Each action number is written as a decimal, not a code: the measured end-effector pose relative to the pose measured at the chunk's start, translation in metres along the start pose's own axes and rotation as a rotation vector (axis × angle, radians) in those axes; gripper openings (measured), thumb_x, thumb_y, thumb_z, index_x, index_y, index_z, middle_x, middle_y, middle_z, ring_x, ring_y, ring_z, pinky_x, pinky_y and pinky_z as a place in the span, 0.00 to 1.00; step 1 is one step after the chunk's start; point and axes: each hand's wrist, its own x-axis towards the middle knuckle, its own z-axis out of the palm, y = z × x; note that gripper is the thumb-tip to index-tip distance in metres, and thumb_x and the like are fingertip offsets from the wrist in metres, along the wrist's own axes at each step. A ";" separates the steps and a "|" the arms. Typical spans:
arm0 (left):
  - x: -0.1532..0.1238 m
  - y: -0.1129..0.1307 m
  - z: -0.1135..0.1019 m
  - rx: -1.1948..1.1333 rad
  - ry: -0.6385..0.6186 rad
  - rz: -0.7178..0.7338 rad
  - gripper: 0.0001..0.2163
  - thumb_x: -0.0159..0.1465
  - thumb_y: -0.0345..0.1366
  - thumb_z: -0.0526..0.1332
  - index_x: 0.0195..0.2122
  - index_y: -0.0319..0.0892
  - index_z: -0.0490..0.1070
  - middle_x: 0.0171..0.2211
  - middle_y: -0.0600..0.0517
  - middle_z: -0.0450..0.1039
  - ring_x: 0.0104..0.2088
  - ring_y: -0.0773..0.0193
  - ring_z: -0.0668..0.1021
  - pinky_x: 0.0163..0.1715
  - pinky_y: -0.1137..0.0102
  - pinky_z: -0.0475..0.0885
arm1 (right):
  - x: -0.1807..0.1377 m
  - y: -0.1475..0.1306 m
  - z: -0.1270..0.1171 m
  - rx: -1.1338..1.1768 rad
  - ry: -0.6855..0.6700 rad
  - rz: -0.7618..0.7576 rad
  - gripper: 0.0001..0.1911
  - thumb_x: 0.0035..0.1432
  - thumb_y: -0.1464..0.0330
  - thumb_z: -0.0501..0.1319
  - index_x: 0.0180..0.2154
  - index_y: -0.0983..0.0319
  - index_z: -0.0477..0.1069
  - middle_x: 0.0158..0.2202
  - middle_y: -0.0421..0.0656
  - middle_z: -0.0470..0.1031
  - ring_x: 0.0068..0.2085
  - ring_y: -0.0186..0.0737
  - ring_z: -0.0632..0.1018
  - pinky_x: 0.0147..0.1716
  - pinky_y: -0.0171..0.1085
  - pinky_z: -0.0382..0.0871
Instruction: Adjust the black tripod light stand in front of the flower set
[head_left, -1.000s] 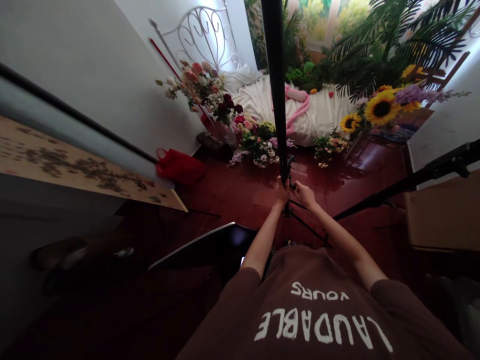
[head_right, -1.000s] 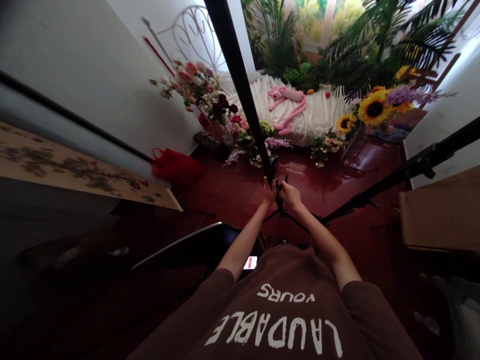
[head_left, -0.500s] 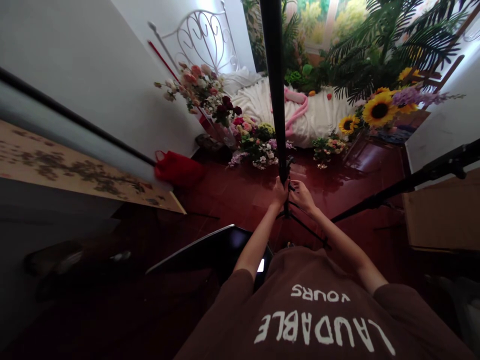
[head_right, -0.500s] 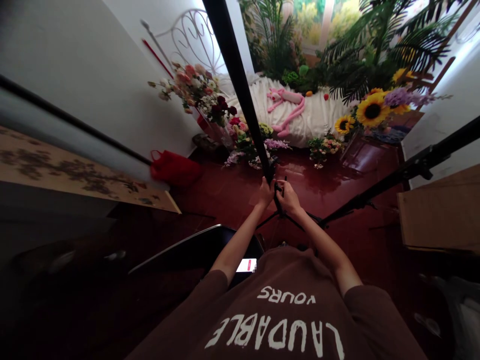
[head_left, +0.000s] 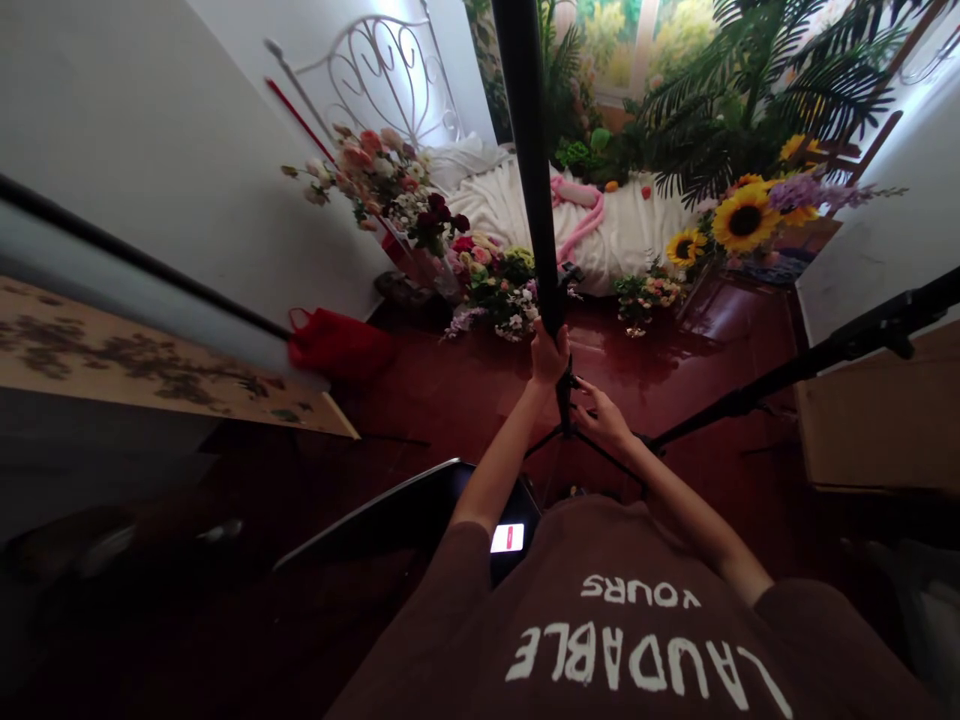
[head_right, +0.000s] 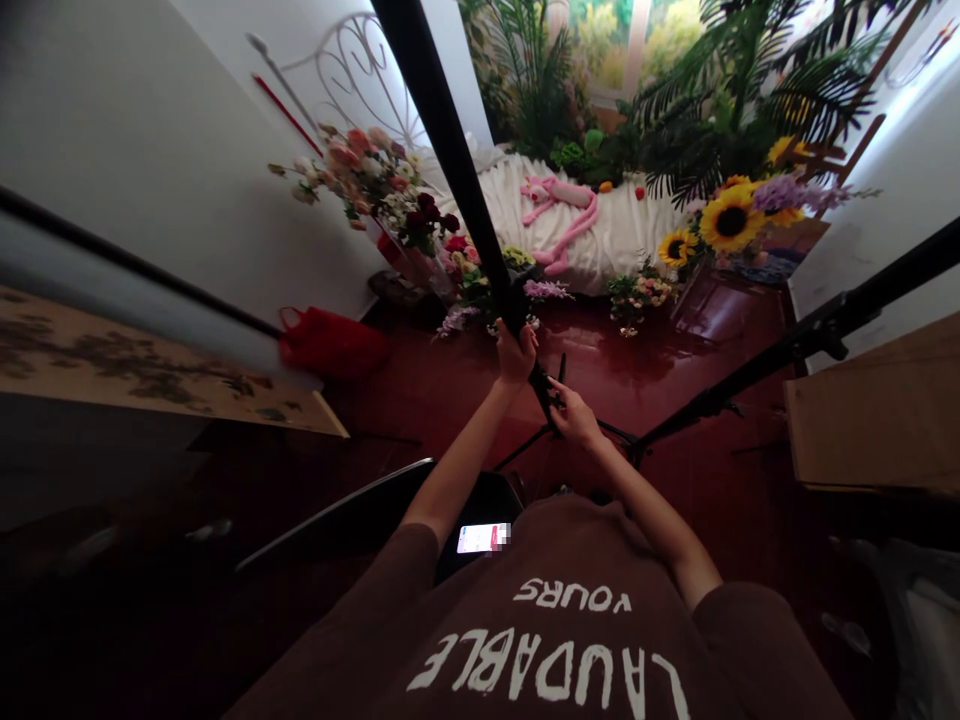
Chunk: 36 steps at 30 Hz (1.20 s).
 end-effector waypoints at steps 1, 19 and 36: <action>0.004 0.004 0.000 -0.005 0.007 0.006 0.23 0.68 0.53 0.54 0.54 0.39 0.63 0.28 0.50 0.73 0.24 0.67 0.75 0.25 0.72 0.67 | 0.000 0.001 0.001 -0.005 0.002 0.027 0.33 0.61 0.68 0.57 0.67 0.57 0.56 0.58 0.50 0.71 0.52 0.44 0.77 0.48 0.42 0.75; 0.005 0.019 -0.006 -0.081 0.023 0.079 0.20 0.69 0.51 0.52 0.53 0.40 0.62 0.25 0.53 0.71 0.22 0.69 0.74 0.24 0.75 0.67 | 0.042 -0.012 0.003 -0.128 0.217 0.259 0.16 0.57 0.53 0.64 0.34 0.60 0.77 0.31 0.45 0.77 0.34 0.42 0.76 0.34 0.35 0.65; -0.059 0.070 -0.001 -0.031 0.204 -0.084 0.28 0.71 0.52 0.42 0.65 0.39 0.56 0.62 0.37 0.63 0.65 0.58 0.66 0.65 0.61 0.61 | 0.006 0.004 0.008 0.665 0.054 0.644 0.17 0.52 0.56 0.67 0.27 0.64 0.74 0.20 0.39 0.75 0.19 0.28 0.73 0.18 0.26 0.64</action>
